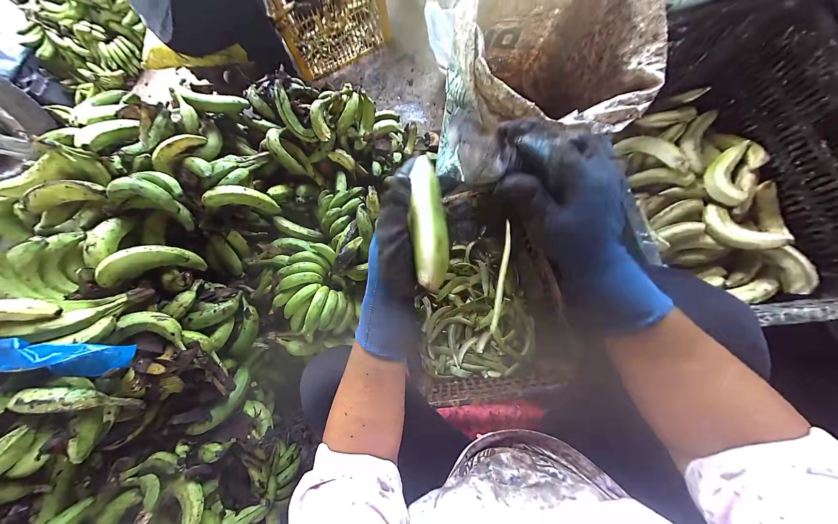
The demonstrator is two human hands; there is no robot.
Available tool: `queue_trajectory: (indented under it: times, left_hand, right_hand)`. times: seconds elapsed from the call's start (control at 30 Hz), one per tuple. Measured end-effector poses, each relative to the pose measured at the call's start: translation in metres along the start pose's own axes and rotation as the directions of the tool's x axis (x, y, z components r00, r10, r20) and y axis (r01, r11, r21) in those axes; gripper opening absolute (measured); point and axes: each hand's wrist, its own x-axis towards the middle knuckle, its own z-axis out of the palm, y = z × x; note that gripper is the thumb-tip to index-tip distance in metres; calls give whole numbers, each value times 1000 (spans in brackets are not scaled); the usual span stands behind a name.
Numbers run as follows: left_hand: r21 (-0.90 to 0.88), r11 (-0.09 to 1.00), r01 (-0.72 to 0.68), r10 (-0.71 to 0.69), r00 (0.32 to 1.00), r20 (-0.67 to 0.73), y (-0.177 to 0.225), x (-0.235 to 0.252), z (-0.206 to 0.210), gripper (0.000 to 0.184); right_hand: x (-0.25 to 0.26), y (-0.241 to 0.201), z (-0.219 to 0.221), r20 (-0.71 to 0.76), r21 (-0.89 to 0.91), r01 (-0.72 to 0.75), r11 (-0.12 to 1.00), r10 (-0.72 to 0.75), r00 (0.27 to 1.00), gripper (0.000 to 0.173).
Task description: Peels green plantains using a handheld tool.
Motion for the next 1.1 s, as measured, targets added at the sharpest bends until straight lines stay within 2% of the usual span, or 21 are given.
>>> queue_trajectory:
  times: [0.07, 0.1, 0.17, 0.27, 0.3, 0.4, 0.43, 0.5, 0.53, 0.57, 0.6, 0.63, 0.7, 0.77, 0.83, 0.9, 0.97, 1.0, 1.03, 1.1]
  left_hand:
    - [-182, 973, -144, 123, 985, -122, 4, 4, 6, 46]
    - [-270, 947, -172, 129, 977, -171, 6, 4, 8, 45]
    - [-322, 925, -200, 151, 974, -172, 5, 5, 7, 41]
    - [-50, 974, -219, 215, 974, -77, -1, -5, 7, 33]
    - [16, 977, -211, 212, 976, -48, -1, -9, 6, 33]
    - [37, 995, -91, 92, 995, -27, 0, -10, 6, 34]
    - [65, 997, -31, 32, 999, -2, -1, -11, 6, 35]
    - [122, 989, 84, -84, 996, -5, 0, -12, 10, 40]
    - [123, 988, 98, -99, 995, 4, 0, -11, 9, 42]
    - [84, 992, 90, -91, 996, 3, -1, -9, 7, 42]
    - [25, 998, 63, -63, 998, 2, -2, -5, 2, 43]
    - [-43, 999, 20, -22, 999, -34, -3, 0, -2, 47]
    - [-192, 980, -59, 45, 996, -76, 1, 7, -10, 52]
    - [-257, 963, -81, 56, 993, -102, 4, 3, -11, 49]
    - [-200, 976, -87, 75, 995, -71, 1, -4, -5, 38]
    - [-67, 992, -105, 103, 994, -37, -7, -11, 0, 32]
    - [-64, 997, -46, 45, 999, -23, -10, -8, 1, 35]
    - [-85, 996, -40, 39, 999, -12, -9, -5, -1, 37]
    - [-129, 991, -29, 28, 1000, -13, -8, 1, -4, 38]
    - [-221, 975, -35, 27, 999, -36, -6, 11, -15, 39]
  right_hand:
    - [-27, -18, 8, -102, 3, 266, 964, -264, 959, 46]
    - [-36, -24, 13, -133, -9, 365, 931, -362, 922, 42]
    - [-37, -29, 17, -135, 12, 409, 912, -404, 905, 42]
    - [-21, -28, 12, -20, 123, 273, 954, -273, 962, 46]
    - [-20, -26, 11, -38, 115, 269, 956, -266, 963, 47]
    - [-14, -15, 10, -64, 96, 273, 957, -268, 961, 46]
    - [-9, -8, 9, -25, 113, 189, 975, -188, 982, 48]
    - [8, 5, 5, 113, 82, -138, 987, 128, 985, 53]
    - [15, 9, 2, 129, 55, -236, 970, 228, 965, 54]
    - [16, 11, 2, 88, 50, -228, 972, 223, 971, 55]
    - [11, 10, 2, 26, 49, -129, 990, 128, 991, 56]
    - [2, 5, 2, -26, 51, 27, 998, -26, 999, 53]
    - [-20, -8, 1, -52, 59, 337, 940, -334, 941, 43]
    - [-33, -19, 4, -31, 45, 485, 874, -484, 875, 43]
    - [-29, -25, 9, 1, 106, 404, 909, -406, 914, 40]
    - [-11, -19, 13, 78, 174, 157, 972, -172, 982, 49]
    - [5, -5, 14, 130, 176, -106, 979, 83, 988, 57]
    - [8, 2, 12, 130, 197, -167, 966, 143, 981, 56]
    - [8, 6, 9, 127, 246, -164, 955, 136, 982, 55]
    - [-2, 5, 1, 126, 308, 27, 951, -69, 990, 54]
